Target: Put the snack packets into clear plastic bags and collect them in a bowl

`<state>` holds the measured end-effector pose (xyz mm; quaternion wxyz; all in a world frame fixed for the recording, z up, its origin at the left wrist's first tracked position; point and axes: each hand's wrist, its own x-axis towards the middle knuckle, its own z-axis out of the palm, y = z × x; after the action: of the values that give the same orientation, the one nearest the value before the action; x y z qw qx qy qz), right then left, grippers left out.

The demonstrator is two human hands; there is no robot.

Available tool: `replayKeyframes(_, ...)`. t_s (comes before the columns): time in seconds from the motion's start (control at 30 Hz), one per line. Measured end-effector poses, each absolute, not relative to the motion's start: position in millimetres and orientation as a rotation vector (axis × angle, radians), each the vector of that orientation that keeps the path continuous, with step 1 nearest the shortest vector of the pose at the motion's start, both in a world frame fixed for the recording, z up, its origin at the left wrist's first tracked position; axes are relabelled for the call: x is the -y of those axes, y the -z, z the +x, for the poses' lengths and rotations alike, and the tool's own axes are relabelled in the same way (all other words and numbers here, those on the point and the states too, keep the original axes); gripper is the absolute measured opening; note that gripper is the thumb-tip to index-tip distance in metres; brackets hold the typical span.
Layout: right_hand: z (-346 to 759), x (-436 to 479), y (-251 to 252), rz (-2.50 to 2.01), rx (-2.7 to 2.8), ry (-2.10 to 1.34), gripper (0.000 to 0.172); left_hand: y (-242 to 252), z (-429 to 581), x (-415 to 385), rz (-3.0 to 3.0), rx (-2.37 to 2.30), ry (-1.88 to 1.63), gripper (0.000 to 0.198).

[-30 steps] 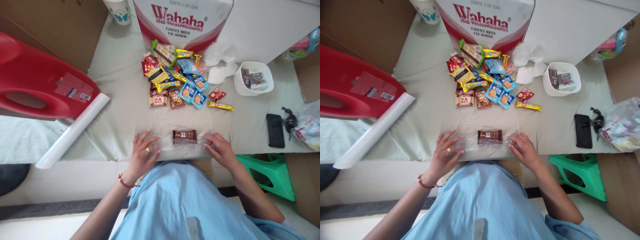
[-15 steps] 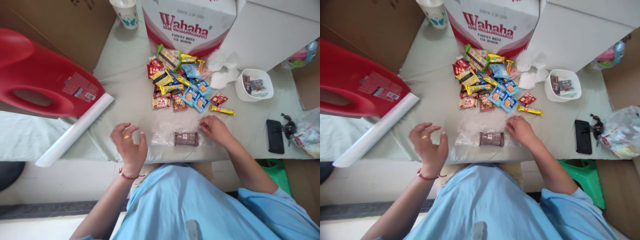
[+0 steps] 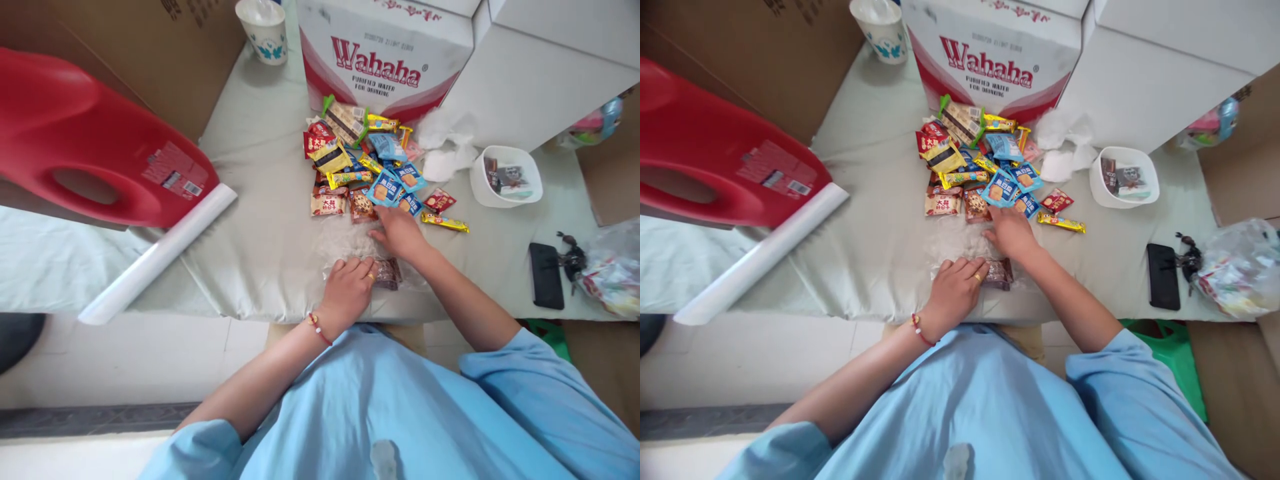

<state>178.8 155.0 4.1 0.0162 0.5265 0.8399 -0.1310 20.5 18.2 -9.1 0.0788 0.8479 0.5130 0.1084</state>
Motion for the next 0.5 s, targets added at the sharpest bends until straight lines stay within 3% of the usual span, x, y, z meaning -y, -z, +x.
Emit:
replayKeyframes(0.2,193.2,-170.7,-5.7,1.450,-2.694,0.679,0.015,6.1,17.3,-14.0,2.527,-1.561,-0.322,0.036)
replayKeyframes(0.3,199.1,-169.8,-11.6,1.211,-2.980,0.674,0.014,5.4,19.4,-10.9,2.520,-1.628,-0.356,0.035)
replayKeyframes(0.5,220.2,-123.9,-35.7,1.021,-3.147,0.707,0.028,7.5,24.3,-5.8,2.504,-1.761,-0.451,0.032)
